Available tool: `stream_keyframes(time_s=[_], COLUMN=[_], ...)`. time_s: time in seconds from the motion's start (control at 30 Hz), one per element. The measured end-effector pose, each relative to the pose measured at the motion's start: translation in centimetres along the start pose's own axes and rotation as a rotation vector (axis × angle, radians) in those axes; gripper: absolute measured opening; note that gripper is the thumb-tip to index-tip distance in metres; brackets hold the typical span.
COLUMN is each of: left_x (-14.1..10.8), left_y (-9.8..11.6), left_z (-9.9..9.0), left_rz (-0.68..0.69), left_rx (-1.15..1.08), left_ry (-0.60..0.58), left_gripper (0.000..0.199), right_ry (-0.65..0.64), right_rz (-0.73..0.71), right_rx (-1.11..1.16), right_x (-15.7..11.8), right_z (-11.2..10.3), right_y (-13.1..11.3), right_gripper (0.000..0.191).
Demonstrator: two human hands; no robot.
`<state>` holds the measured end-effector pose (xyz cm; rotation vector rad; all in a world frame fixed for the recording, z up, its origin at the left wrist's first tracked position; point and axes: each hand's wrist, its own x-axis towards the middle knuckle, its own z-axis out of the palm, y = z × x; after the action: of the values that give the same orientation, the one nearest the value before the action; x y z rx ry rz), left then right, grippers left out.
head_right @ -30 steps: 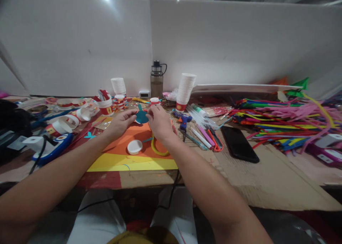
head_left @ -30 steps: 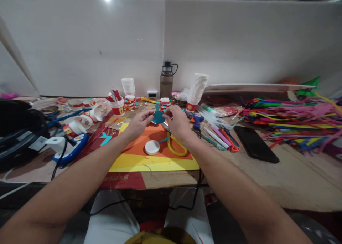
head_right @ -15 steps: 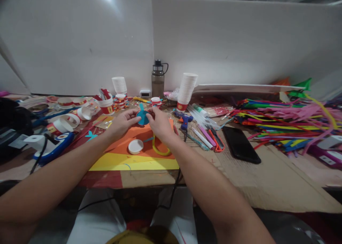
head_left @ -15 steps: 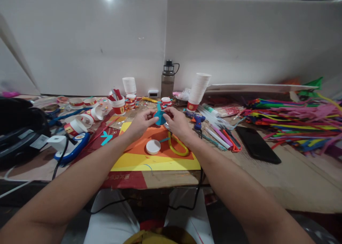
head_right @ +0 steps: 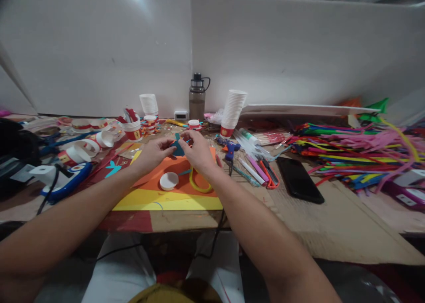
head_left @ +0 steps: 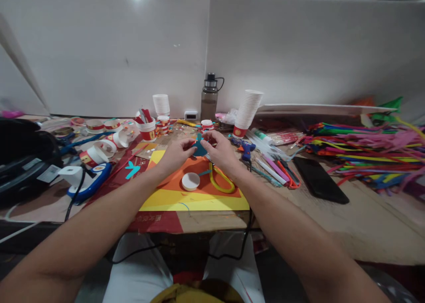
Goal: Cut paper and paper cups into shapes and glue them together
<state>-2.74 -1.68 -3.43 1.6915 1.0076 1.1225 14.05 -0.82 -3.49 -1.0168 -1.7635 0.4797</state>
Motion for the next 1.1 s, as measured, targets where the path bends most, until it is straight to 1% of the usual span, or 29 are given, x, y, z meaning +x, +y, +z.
stream_keyframes(time_s=[0.1, 0.23, 0.4, 0.5, 0.57, 0.63, 0.73, 0.83, 0.87, 0.93, 1.03, 1.1], left_x=[-0.2, -0.1, 0.1, 0.2, 0.2, 0.3, 0.5, 0.8, 0.9, 1.0, 0.9, 0.8], left_y=[0.1, -0.2, -0.9, -1.1, -1.0, -0.9, -0.8, -0.9, -1.0, -1.2, -1.3, -1.2], left_z=[0.1, 0.1, -0.2, -0.2, -0.1, -0.2, -0.5, -0.8, -0.9, -1.0, -0.8, -0.6], left_rz=[-0.003, 0.028, 0.043, 0.047, -0.009, -0.096, -0.217, -0.275, -0.272, -0.238, -0.168, -0.131], left_rx=[0.112, 0.220, 0.223, 0.150, 0.039, -0.116, -0.336, -0.452, -0.459, -0.440, -0.391, -0.359], left_ry=[-0.024, -0.045, -0.064, -0.067, -0.074, -0.063, 0.007, 0.098, 0.119, 0.138, 0.135, 0.122], left_gripper=[0.023, 0.023, 0.023, 0.021, 0.021, 0.024, 0.028, 0.029, 0.030, 0.031, 0.034, 0.033], right_ry=[0.000, -0.013, -0.012, -0.022, -0.036, -0.045, -0.034, -0.058, -0.073, -0.097, -0.123, -0.121], right_rz=[0.021, 0.047, 0.052, 0.067, 0.080, 0.092, 0.160, 0.302, 0.333, 0.349, 0.312, 0.278], right_rx=[-0.011, -0.002, 0.029, 0.025, 0.051, 0.124, 0.231, 0.268, 0.271, 0.268, 0.237, 0.201], right_x=[0.0, -0.1, -0.1, -0.2, -0.1, 0.0, 0.3, 0.5, 0.5, 0.4, 0.3, 0.2], right_z=[-0.1, -0.1, -0.1, -0.1, -0.1, -0.1, 0.0, 0.1, 0.1, 0.2, 0.5, 0.6], right_y=[-0.2, -0.3, -0.2, -0.3, -0.4, -0.4, -0.2, 0.1, 0.3, 0.5, 0.7, 0.7], right_gripper=[0.012, 0.010, 0.010, 0.009, 0.011, 0.015, 0.023, 0.026, 0.027, 0.027, 0.028, 0.025])
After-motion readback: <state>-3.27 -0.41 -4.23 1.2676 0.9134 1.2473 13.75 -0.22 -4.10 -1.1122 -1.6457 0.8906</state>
